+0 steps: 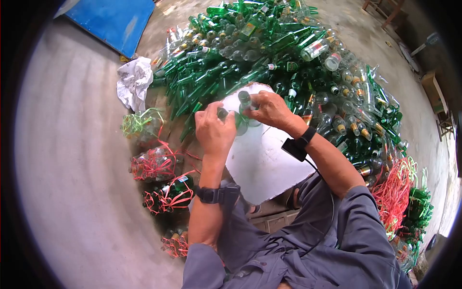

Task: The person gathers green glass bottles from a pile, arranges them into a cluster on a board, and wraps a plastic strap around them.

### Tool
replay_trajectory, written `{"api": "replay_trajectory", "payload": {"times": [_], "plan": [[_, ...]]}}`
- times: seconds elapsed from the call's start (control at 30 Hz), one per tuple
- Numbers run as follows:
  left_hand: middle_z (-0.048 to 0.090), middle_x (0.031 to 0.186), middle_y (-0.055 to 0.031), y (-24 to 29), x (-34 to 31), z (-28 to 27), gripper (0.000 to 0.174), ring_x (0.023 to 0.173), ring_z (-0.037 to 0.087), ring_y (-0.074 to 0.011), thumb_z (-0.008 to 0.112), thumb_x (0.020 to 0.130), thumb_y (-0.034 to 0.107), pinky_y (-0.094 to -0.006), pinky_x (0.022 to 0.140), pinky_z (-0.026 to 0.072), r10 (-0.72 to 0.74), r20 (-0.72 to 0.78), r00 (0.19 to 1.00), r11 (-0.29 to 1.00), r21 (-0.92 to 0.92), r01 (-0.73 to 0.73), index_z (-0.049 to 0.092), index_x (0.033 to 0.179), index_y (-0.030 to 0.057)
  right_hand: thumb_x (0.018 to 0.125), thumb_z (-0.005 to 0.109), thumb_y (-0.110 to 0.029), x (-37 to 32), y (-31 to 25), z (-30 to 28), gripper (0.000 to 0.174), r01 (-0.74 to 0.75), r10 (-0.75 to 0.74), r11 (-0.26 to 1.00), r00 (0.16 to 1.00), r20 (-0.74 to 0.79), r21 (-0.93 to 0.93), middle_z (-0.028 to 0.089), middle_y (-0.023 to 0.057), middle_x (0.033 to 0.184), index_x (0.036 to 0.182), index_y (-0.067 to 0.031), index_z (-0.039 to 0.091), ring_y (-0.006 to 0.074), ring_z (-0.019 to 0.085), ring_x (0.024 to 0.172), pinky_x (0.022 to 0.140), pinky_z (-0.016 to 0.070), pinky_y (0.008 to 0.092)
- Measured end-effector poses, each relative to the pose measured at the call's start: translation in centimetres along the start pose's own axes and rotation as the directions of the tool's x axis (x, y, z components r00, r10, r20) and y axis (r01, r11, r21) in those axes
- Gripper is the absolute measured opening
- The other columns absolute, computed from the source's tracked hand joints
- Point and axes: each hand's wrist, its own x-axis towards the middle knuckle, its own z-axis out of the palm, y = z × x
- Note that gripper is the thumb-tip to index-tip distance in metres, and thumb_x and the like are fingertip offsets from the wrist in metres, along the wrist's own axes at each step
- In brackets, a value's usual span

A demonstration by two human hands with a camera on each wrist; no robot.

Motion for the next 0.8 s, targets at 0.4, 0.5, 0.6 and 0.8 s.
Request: {"api": "replay_trajectory", "payload": {"times": [0.4, 0.5, 0.6, 0.8], "plan": [[0.064, 0.135, -0.0066, 2.3, -0.3, 0.4, 0.04, 0.119, 0.059, -0.027, 0.071, 0.079, 0.012, -0.0438, 0.104, 0.0369, 0.512, 0.039, 0.858, 0.859, -0.028, -0.511, 0.068, 0.118, 0.0069, 0.078, 0.074, -0.028, -1.6, 0.9, -0.4, 0.042, -0.022, 0.025, 0.997, 0.999, -0.043, 0.077, 0.063, 0.0199, 0.087, 0.112, -0.0041, 0.067, 0.0389, 0.064, 0.082, 0.072, 0.0513, 0.0472], [0.064, 0.135, -0.0054, 2.3, 0.0, 0.6, 0.036, 0.112, 0.062, -0.0252, 0.072, 0.077, 0.011, -0.0424, 0.101, 0.0378, 0.494, 0.01, 0.87, 0.869, -0.053, -0.492, 0.07, 0.114, 0.0089, 0.078, 0.069, -0.021, -1.6, 2.2, -0.9, 0.043, -0.013, 0.012, 0.979, 1.0, 0.005, 0.201, 0.065, 0.0196, 0.088, 0.117, -0.0031, 0.067, 0.0364, 0.065, 0.081, 0.074, 0.0526, 0.0438], [0.064, 0.134, -0.0052, 2.8, 0.0, 0.5, 0.032, 0.109, 0.062, -0.0258, 0.073, 0.077, 0.011, -0.0425, 0.1, 0.0377, 0.471, 0.013, 0.882, 0.88, -0.069, -0.469, 0.072, 0.109, 0.0095, 0.08, 0.061, -0.004, -1.9, 4.7, -1.0, 0.041, -0.234, 0.226, 0.858, 0.971, 0.073, 0.457, 0.068, 0.0092, 0.08, 0.12, -0.0024, 0.069, 0.0108, 0.057, 0.069, 0.063, 0.0494, 0.0277], [0.066, 0.128, -0.0053, 3.4, 0.2, 0.3, 0.025, 0.103, 0.062, -0.0234, 0.074, 0.075, 0.01, -0.0409, 0.096, 0.0376, 0.459, -0.004, 0.889, 0.887, -0.06, -0.458, 0.073, 0.1, 0.0068, 0.076, 0.058, -0.022, -4.2, 14.7, -1.4, 0.036, -0.55, 0.547, 0.832, 0.835, -0.059, -0.072, 0.069, 0.0267, 0.095, 0.102, -0.0025, 0.073, 0.0417, 0.068, 0.09, 0.083, 0.0539, 0.0463]]}}
